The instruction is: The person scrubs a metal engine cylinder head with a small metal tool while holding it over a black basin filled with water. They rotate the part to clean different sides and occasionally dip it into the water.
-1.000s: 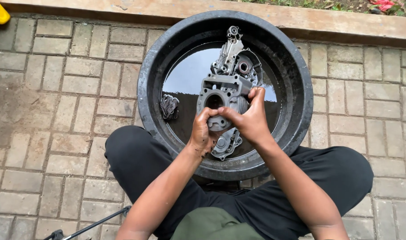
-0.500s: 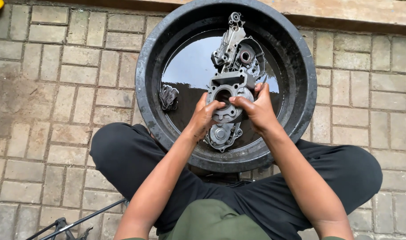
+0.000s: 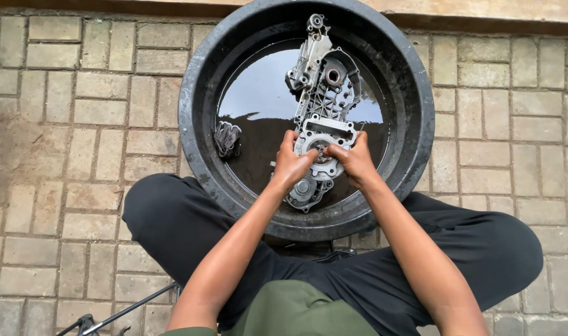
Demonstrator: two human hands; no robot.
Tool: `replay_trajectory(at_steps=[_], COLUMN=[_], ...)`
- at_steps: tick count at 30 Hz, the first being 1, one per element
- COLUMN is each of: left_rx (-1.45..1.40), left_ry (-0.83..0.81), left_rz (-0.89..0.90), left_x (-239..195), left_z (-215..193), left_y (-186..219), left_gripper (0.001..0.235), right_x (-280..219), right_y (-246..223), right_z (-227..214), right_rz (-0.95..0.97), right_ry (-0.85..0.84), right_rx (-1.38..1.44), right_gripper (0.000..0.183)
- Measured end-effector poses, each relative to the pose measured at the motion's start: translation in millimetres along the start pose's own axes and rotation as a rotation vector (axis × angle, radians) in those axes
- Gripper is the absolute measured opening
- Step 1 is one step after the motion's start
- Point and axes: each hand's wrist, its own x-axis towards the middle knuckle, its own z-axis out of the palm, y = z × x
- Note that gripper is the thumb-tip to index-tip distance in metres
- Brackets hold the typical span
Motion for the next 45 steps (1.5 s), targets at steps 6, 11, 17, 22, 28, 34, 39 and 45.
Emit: replay_trajectory(at_steps=[6,11,17,22,28,34,39,45], left_rx=[0.066,0.123,0.175,0.233,0.268,0.305,0.334,0.392], left_ry=[-0.022,-0.078,-0.097,-0.109,-0.093,-0.103,-0.123,-0.166], left_rz=[0.019,0.024,0.041,0.037,0.024,-0.015,-0.018,-0.017], left_x=[-2.8,3.1,11.8,19.3,29.5,39.3,39.4,36.5], left_z=[3.9,15.4,16.0,17.0,15.2,15.4,18.0,20.2], left_y=[2.5,-1.8,-9.5,-21.0,-32.5,-46.7,-42.5,-35.5], left_gripper=[0.043,0.046,0.053,0.058,0.059,0.065,0.068,0.068], right_x=[-0.4,-19.3,-2.8,20.7,34.6,69.8,85.0,62.9], right_y=[17.3,13.3,49.4,98.7,133.0,184.4,201.0,156.9], right_z=[-5.9,-2.5,-14.2,-21.2,-19.6,-34.8,-39.6,-31.6], right_rz=[0.023,0.065,0.086,0.142,0.225,0.362,0.405,0.444], right_ry=[0.078,0.156,0.163,0.163,0.123,-0.005,-0.023,0.049], right_rx=[0.064,0.114,0.195,0.275,0.280,0.496,0.566,0.446], right_gripper=[0.059,0.059,0.054,0.052,0.056,0.048,0.035,0.061])
